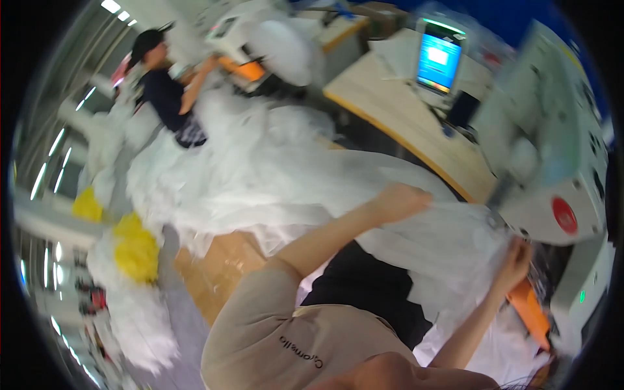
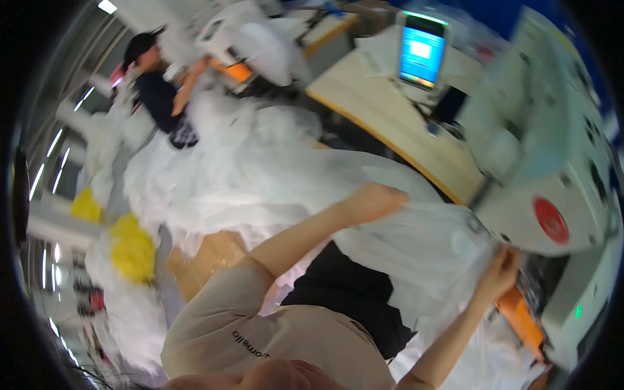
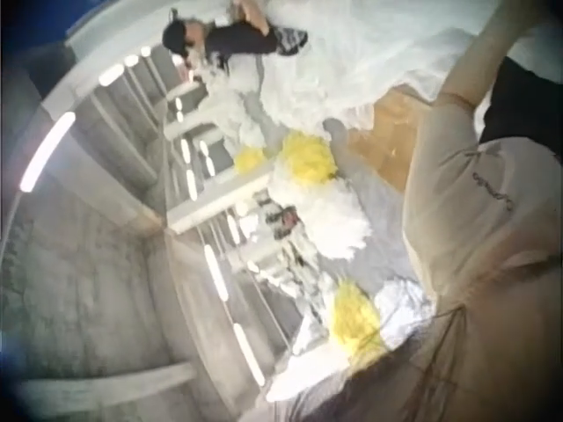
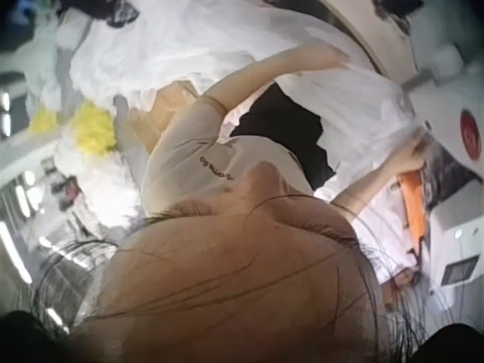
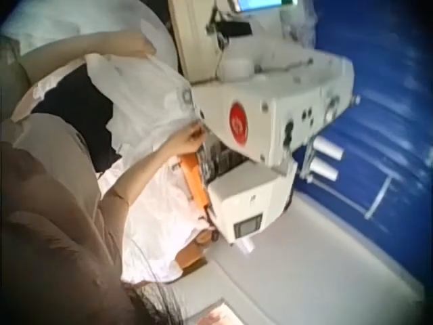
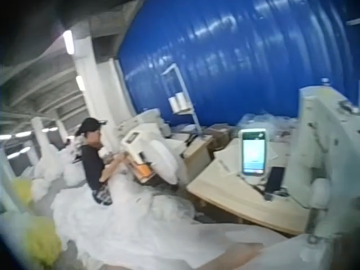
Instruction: Operate an industrial sewing machine to sew pieces of white fabric together.
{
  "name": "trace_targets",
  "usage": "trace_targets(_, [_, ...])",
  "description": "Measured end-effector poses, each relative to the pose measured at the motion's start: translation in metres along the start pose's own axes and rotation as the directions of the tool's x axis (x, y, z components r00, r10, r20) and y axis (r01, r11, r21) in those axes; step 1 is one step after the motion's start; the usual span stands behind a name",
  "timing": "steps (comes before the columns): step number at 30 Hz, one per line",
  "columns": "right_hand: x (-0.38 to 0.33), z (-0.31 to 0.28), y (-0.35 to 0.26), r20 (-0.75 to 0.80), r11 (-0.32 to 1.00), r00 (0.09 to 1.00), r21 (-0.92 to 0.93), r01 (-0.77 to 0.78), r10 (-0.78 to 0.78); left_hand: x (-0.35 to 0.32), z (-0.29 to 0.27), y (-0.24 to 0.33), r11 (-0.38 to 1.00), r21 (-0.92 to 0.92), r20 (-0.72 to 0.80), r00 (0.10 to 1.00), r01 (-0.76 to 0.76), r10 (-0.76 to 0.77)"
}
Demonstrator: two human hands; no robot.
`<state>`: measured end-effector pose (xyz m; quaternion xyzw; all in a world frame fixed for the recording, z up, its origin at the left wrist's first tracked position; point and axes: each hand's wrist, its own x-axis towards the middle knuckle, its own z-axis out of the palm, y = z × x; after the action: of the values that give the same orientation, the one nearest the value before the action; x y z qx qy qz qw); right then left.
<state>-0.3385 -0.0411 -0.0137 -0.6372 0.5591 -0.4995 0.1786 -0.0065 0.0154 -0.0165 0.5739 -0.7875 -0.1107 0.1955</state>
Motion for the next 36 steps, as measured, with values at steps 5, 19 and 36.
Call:
trace_targets(5, [0.0,-0.009,-0.012,0.021,0.996,0.996,-0.023,-0.083,0.084,-0.023,-0.019,-0.021,0.986,0.027,-0.075,0.984,0.162,-0.16])
trace_targets(19, [-0.022,-0.002,-0.051,0.17,0.952,0.985,-0.295,0.079,-0.029,-0.061,-0.07,-0.081,0.987,-0.023,-0.392,0.907,0.159,-0.155])
trace_targets(36, [-0.027,-0.113,-0.048,-0.117,0.555,0.95,-0.788,-0.266,0.289,0.05,-0.05,0.07,0.957,-0.287,-0.123,0.992,-0.046,0.011])
